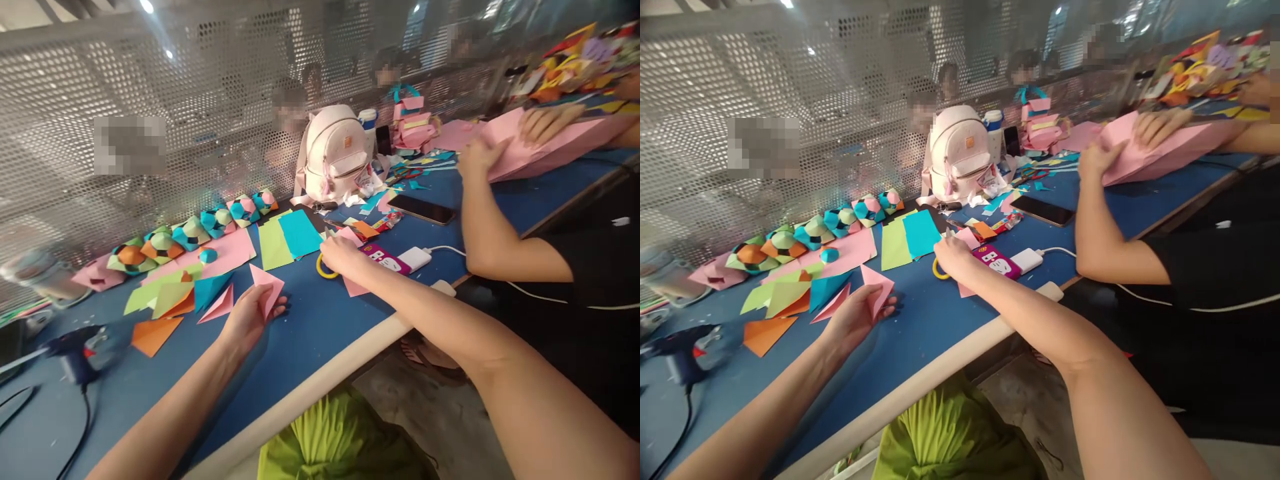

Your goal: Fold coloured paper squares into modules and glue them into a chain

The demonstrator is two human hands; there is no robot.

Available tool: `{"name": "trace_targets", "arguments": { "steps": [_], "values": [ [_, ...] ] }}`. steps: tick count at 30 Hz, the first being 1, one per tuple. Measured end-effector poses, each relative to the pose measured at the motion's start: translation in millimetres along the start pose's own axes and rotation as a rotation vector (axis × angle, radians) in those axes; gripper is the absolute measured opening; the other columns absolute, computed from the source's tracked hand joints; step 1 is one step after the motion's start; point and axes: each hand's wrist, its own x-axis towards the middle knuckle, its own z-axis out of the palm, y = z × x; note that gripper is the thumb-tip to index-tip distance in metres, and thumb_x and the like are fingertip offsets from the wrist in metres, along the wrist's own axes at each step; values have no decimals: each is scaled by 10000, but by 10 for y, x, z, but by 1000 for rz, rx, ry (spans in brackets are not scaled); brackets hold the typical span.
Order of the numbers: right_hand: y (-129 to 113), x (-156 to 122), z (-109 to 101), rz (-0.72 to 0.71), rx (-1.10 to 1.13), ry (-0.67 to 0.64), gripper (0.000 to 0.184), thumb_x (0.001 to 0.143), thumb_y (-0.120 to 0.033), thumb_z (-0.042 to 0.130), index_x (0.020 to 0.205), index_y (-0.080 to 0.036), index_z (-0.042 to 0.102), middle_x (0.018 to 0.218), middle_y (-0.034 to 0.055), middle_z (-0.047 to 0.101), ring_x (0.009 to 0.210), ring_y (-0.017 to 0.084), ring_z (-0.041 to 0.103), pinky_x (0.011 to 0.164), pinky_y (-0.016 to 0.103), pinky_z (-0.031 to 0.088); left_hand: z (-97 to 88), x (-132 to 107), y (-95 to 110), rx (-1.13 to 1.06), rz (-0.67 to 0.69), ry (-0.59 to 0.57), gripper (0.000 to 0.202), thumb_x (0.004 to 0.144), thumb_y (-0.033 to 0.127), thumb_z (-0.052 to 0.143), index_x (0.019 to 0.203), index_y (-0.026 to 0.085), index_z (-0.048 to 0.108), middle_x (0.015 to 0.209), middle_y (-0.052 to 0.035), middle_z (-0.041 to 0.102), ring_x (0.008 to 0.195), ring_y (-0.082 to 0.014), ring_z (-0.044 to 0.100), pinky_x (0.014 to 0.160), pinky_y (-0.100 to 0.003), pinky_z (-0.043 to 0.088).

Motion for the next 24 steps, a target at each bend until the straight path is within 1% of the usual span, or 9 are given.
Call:
{"name": "trace_targets", "arguments": {
  "steps": [2,5,8,10,12,14,16,20,24],
  "values": [
    [15,24,-8,-19,-18,-26,259,906,-292,573,1043,-77,619,1055,115,642,950,194,630,823,369,523,-55,-8,-1,-4,-7,0,60,749,112,557,810,114,561,767,-70,654,595,-161,658,507,-251,545],
    [8,14,-113,-51,-13,-26,191,886,-133,527,951,-16,663,980,220,659,964,275,641,792,368,497,-119,2,-4,-4,-1,3,78,709,80,522,770,125,538,725,-51,630,577,-149,642,482,-232,522],
    [-72,-18,-265,-73,20,21,264,880,-93,439,937,6,677,973,287,651,974,341,633,755,382,467,-172,34,-9,5,8,-7,100,664,63,509,735,131,527,683,-36,608,549,-135,617,461,-223,499],
    [-177,-35,-332,-108,53,66,323,918,-184,395,964,-35,677,1016,255,655,954,319,632,730,357,451,-202,61,-6,12,15,-27,105,638,60,515,709,137,519,657,-24,592,532,-129,600,449,-220,481],
    [-311,-41,-333,-205,155,47,372,933,-330,394,917,-100,685,956,163,682,858,243,637,663,286,430,-224,85,7,20,32,-55,113,620,63,527,697,145,515,639,-11,579,523,-126,588,438,-218,463],
    [-447,-34,-269,-345,447,-95,390,891,-436,453,805,-131,680,774,73,674,692,163,602,556,229,377,-239,105,30,31,56,-92,135,612,72,536,726,145,537,643,-8,586,513,-127,578,433,-222,450],
    [-555,-8,-169,-412,801,-253,338,830,-417,529,701,-130,651,629,19,614,580,118,538,500,208,325,-252,120,53,58,90,-137,180,621,86,546,792,138,567,682,-19,612,509,-123,569,443,-231,449],
    [-623,99,0,-364,959,-205,237,783,-295,540,623,-129,596,576,-15,565,552,91,500,514,196,316,-279,157,73,146,235,-174,308,702,180,626,998,159,543,789,-15,628,611,-138,612,558,-267,500],
    [-571,192,95,-275,993,-116,301,766,-372,570,576,-140,538,538,-23,515,526,91,441,493,212,278,-292,243,56,292,387,-119,498,684,265,738,1111,184,495,908,-29,618,702,-156,630,602,-283,523]
  ]
}}
